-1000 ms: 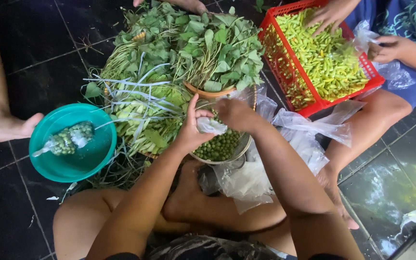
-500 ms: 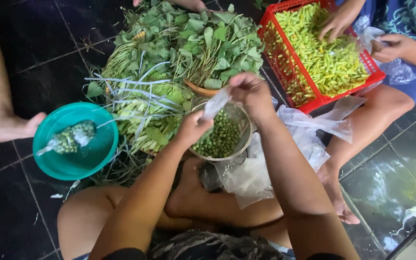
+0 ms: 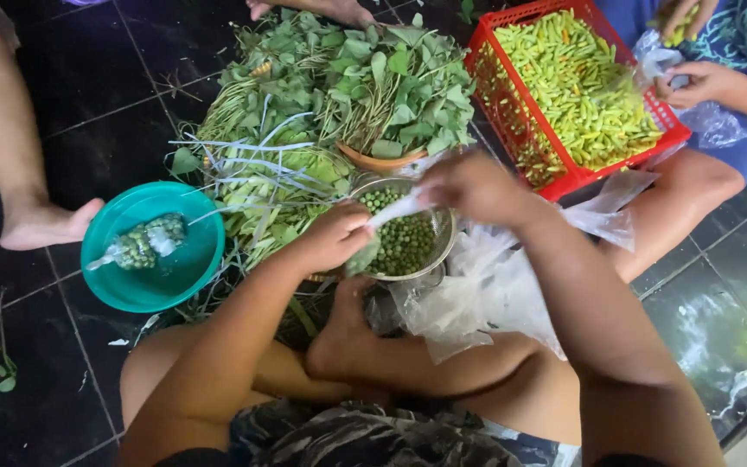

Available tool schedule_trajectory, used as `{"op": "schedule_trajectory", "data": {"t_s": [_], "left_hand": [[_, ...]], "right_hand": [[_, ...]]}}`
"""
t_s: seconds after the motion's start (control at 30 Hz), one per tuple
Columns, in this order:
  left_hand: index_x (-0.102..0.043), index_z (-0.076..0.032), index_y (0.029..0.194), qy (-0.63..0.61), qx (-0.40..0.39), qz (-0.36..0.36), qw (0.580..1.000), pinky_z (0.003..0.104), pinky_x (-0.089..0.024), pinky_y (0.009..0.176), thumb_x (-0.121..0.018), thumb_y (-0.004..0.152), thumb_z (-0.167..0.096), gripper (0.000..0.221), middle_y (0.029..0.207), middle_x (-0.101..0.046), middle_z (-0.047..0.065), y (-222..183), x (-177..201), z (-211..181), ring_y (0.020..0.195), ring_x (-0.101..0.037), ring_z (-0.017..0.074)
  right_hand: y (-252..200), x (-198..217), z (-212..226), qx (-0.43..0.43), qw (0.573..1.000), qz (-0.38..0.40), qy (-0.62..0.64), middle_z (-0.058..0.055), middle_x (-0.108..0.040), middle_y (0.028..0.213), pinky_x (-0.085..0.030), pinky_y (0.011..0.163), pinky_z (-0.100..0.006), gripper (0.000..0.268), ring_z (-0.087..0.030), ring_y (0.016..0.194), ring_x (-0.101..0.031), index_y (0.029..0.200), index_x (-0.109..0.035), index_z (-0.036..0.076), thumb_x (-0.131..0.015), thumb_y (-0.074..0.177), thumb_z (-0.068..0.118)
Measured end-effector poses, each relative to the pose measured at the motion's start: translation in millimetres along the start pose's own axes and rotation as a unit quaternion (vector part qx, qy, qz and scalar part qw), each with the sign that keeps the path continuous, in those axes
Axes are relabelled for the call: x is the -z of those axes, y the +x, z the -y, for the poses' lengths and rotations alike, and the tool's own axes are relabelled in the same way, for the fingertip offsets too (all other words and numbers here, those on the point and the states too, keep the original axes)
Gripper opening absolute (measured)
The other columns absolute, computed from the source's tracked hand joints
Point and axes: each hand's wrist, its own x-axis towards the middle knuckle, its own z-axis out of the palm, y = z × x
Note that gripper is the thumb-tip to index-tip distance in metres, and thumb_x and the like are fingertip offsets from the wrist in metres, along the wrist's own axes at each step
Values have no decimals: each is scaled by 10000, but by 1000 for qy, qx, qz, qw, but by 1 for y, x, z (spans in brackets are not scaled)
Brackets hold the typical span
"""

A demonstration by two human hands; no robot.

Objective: Scooping small green peas into plastic bags and tying them into knots for individual portions.

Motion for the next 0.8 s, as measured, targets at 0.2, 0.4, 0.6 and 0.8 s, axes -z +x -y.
{"op": "schedule_trajectory", "data": {"t_s": [0.2,0.4,0.6,0.8], "left_hand": [[-706,-65,885,-163,194,45,966,395,-477,706,-461,1025,-167,300,785,-643,97,-34,24,-22,703,-562,244],[-698,-41,923,-83,198,86,973,378,-503,642,-471,1007,-133,258,618,-563,45,-31,28,-50,602,-556,242],[-647,-40,1112,-17,126,66,990,532,-551,821,-539,1041,-233,233,994,-686,250,-64,48,-54,960,-672,450],[-671,-235,900,420,-102,-173,885,404,-550,732,-712,794,-129,155,996,-611,30,-39,49,-4,960,-609,293]], "right_hand": [[-12,17,4,-221,949,-221,-43,-31,-648,1034,-542,870,-473,140,-285,1024,-689,1083,-742,237,-670,1054,354],[25,-55,116,85,951,-107,-278,-40,-758,1152,-194,1225,-666,330,-247,1262,-657,1182,-772,232,-806,855,200],[1,-26,97,-120,983,91,103,-268,-708,778,-540,763,-589,255,-496,817,-692,989,-696,91,-622,986,335],[-8,-64,137,-275,780,19,562,54,-438,552,-490,401,-215,241,-59,482,-451,965,-711,20,-554,983,202]]}}
